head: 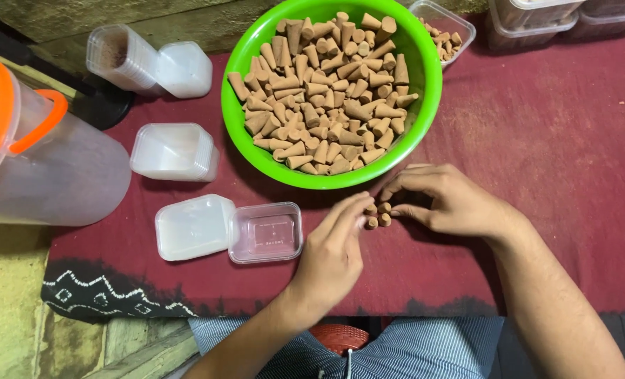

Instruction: The person picks up individual incense cones from a large green bowl and places them onto a red work surface to sort them.

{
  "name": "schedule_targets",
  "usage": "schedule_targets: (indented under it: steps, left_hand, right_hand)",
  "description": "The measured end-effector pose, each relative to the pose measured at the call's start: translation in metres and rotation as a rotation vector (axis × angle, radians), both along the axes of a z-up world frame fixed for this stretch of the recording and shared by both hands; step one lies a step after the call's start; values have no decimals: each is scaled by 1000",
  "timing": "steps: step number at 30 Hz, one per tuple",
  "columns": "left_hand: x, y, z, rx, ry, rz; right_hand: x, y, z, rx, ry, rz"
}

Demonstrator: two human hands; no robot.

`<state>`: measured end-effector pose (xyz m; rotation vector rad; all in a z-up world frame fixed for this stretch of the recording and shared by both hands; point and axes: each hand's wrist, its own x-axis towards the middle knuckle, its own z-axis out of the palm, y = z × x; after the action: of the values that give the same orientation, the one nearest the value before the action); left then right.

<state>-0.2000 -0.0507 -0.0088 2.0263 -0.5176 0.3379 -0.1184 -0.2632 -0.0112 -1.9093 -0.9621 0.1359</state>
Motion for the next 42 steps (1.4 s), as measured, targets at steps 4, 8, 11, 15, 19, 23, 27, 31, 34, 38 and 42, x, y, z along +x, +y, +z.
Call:
schedule_targets:
  steps: [4, 8, 11, 15, 19, 23, 27, 31, 34, 38, 42]
  left_hand:
    - [-5, 9, 37, 57, -80, -87]
    - [41, 30, 60, 217, -286, -51]
    - [106, 51, 51, 374, -294, 22]
    - [170, 55, 49, 722, -44, 33]
    - [197, 49, 51, 949, -113, -13]
    - [208, 42, 60, 1189, -61, -122]
    - [207, 38, 75, 1254, 124, -202]
    - [216, 46, 74, 1296, 119, -241]
    - [215, 51, 75, 1235, 170, -281]
    - [211, 62, 70, 1090, 131, -312]
    - [205, 73, 66, 939, -11, -333]
  right_hand:
    - [4, -9, -5, -89, 21, 7]
    - [3, -13, -8, -60, -5, -14]
    - [4, -14, -10, -46, -54, -65]
    - [5, -14, -11, -4, -76, -153]
    - [6, -15, -10, 0, -77, -165]
    - [7, -14, -9, -3, -76, -147]
    - [7, -14, -8, -18, -65, -129]
    - [7, -15, -9, -1, -75, -126]
    - [7, -15, -8, -7, -81, -121]
    - [5, -14, -7, 18, -106, -131]
    - [2, -12, 3, 71, -143, -151]
